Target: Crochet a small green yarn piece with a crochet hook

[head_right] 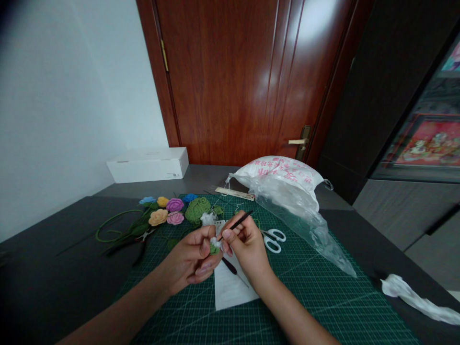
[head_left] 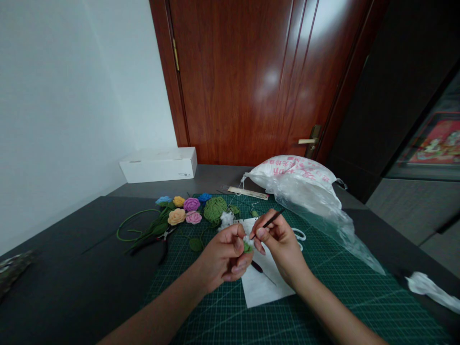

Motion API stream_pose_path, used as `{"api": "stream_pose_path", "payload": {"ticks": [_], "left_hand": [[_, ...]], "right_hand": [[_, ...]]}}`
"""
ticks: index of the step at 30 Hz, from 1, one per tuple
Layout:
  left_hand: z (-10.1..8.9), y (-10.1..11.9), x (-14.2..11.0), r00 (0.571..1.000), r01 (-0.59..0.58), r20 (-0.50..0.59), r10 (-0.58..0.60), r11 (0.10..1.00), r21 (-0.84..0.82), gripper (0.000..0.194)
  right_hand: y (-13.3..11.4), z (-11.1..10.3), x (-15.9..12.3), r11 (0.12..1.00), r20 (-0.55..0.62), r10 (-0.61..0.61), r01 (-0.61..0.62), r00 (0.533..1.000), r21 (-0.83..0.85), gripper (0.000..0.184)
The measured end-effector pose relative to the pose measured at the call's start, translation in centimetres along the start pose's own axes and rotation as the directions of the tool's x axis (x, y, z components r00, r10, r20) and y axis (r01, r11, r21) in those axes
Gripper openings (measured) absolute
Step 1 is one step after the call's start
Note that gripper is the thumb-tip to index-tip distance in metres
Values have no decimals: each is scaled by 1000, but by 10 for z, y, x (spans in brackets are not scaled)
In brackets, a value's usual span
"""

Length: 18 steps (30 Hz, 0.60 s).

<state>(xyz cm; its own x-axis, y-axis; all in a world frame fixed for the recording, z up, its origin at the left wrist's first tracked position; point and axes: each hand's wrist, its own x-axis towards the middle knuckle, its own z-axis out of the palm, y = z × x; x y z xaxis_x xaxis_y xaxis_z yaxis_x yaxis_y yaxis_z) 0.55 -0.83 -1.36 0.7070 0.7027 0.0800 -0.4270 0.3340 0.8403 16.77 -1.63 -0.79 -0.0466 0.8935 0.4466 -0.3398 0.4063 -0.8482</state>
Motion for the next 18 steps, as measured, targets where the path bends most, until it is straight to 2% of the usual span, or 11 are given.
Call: {"api": "stream_pose_path", "payload": {"ticks": [9, 11, 15, 18], "left_hand": [[-2, -4, 4, 1000, 8, -20, -7, 1000, 29, 37], [-2, -2, 5, 1000, -5, -27, 6, 999, 39, 36], [-1, 2, 6, 998, -29, -54, 32, 998, 50, 35], [0, 3, 5, 997, -37, -61, 40, 998, 52, 36]], "right_hand": [[3, -6, 5, 992, 76, 10, -1, 997, -123, 37], [-2, -10, 9, 991, 27, -15, 18, 1000, -132, 34], [-13, -16, 13, 986, -154, -120, 100, 981, -133, 27], [-14, -16, 11, 988, -170, -122, 103, 978, -113, 26]]}}
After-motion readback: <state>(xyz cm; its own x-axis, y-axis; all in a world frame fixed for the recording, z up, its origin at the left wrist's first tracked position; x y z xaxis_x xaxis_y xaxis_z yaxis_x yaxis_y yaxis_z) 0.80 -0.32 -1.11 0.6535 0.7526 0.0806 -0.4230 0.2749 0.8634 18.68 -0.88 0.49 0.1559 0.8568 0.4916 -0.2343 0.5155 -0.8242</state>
